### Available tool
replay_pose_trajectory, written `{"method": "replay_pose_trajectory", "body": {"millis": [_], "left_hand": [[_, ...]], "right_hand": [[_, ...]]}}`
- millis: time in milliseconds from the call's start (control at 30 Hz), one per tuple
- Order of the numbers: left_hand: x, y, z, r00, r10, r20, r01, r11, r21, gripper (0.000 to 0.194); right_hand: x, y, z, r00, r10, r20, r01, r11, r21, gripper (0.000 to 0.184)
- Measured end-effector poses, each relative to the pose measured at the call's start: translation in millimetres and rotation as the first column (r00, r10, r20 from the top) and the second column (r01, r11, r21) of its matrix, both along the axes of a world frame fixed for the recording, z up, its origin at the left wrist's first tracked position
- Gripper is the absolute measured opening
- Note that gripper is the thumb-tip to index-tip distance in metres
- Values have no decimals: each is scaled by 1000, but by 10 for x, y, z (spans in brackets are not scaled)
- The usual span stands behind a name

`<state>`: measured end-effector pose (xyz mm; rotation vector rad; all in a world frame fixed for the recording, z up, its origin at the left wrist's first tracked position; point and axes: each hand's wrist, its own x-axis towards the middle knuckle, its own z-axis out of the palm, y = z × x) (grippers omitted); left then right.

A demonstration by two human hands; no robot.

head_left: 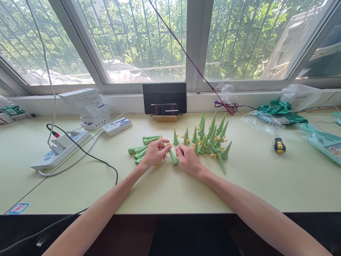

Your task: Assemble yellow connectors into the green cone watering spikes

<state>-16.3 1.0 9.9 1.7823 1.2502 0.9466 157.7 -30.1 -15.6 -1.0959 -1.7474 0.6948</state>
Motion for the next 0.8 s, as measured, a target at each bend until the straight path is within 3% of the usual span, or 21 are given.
{"method": "replay_pose_trajectory", "body": {"millis": [400, 800], "left_hand": [[24, 28, -77, 1000, -6, -9, 6, 1000, -19, 44], [34, 21, -115, 998, -42, -46, 44, 998, 46, 43]], "right_hand": [[-18, -100, 84, 998, 39, -42, -37, 998, 44, 32], [-100, -215, 11, 972, 222, -73, -224, 974, -17, 32]]}}
